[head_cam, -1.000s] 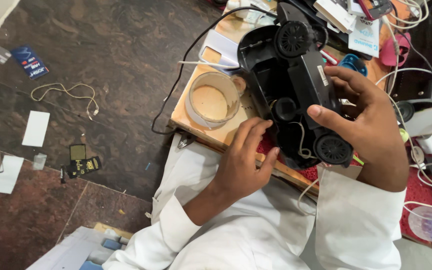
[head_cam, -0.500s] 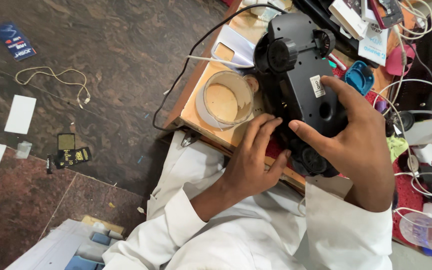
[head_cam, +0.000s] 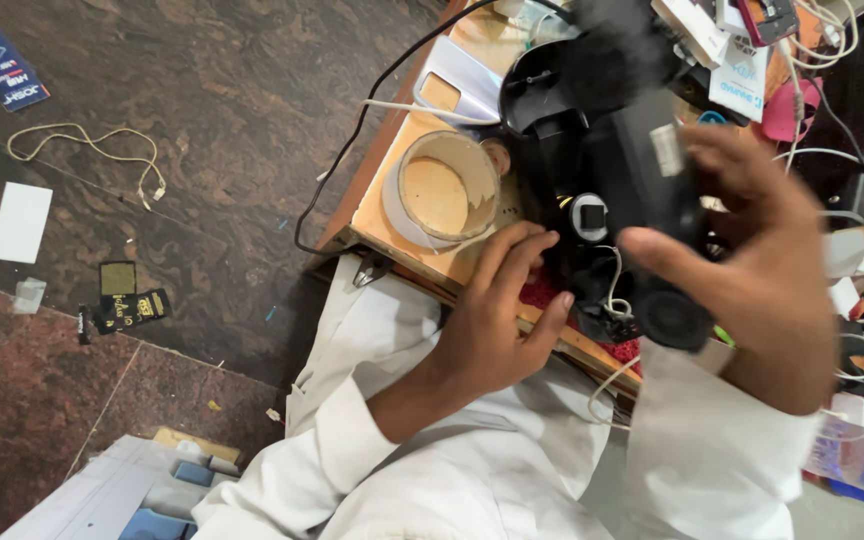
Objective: The person disassembles a black handheld electronic device, removes the back cover, and uses a screwdriver to unscrew components from the base. They handle internal parts and wires while working on a cluttered workbench.
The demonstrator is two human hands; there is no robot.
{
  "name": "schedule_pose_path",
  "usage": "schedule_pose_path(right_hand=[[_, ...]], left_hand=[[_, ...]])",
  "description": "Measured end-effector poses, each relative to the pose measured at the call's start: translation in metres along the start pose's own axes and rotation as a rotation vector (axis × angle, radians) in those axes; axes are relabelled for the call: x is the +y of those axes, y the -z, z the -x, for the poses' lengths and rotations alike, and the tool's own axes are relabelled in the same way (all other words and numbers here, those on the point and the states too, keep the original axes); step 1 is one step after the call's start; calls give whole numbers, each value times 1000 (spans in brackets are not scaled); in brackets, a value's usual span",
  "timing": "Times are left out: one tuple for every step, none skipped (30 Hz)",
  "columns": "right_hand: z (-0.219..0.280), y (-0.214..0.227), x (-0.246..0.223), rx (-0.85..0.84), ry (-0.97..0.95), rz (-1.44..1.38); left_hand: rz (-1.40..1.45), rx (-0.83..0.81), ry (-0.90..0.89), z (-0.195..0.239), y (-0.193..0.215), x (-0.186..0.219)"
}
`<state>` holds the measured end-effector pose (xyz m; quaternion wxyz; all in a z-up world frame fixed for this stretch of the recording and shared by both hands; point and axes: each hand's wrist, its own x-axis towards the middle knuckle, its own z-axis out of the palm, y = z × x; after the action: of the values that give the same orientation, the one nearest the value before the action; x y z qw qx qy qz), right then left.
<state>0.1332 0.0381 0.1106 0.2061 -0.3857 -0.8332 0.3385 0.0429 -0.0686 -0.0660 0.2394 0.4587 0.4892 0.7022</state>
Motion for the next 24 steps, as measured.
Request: schedule_pose_path(right_hand=[[3,6,-4,-2,26,-180],[2,19,-7,-105,41,-124],[1,39,-10,-203,55,-69],[3,51,-8,-302,69,-13],[6,58,-1,-318,134,33],[9,65,5,-333,197,80],[11,69,12,-350,268,130],[11,74,15,-367,339,181],[10,76,16,-384,413,233],[6,75,16,-373,511,370],[6,75,13,-346,605,507],[3,68,12,-283,716,730],[3,64,8,-212,815,954],[5,61,4,-110,795,921],[9,56,1,-12,770,888],[15,53,-1,85,745,853],[23,49,-2,177,574,661],[34,43,0,262,401,468],[42,39,2,327,228,271],[46,38,6,189,219,324],[51,37,11,52,207,375],[54,36,17,-85,196,424],[54,35,23,-93,199,428],[54,34,28,-102,202,432]], left_hand=[[94,-15,65,0,3,7],[187,-31,131,-1,7,15],[420,-96,221,-7,13,20],[653,-161,314,-18,20,23],[886,-226,402,-30,26,26],[1057,-352,421,-44,32,28],[1224,-478,435,-61,38,28],[1387,-609,449,-74,42,30],[1377,-645,423,-83,44,33],[1366,-682,397,-91,43,35],[1355,-718,371,-95,41,36],[1280,-661,363,-94,37,38],[1209,-610,361,-89,31,39],[1139,-558,358,-83,23,40],[1120,-470,317,-77,11,40],[1100,-381,275,-70,-2,41],[1081,-287,234,-64,-15,41],[1049,-214,222,-57,-26,41],[1017,-129,212,-49,-37,42],[984,-45,202,-44,-46,42],[1055,-36,223,-41,-53,41],[1127,-27,244,-39,-59,41],[1201,-23,267,-36,-63,41],[1213,-57,273,-33,-65,41]])
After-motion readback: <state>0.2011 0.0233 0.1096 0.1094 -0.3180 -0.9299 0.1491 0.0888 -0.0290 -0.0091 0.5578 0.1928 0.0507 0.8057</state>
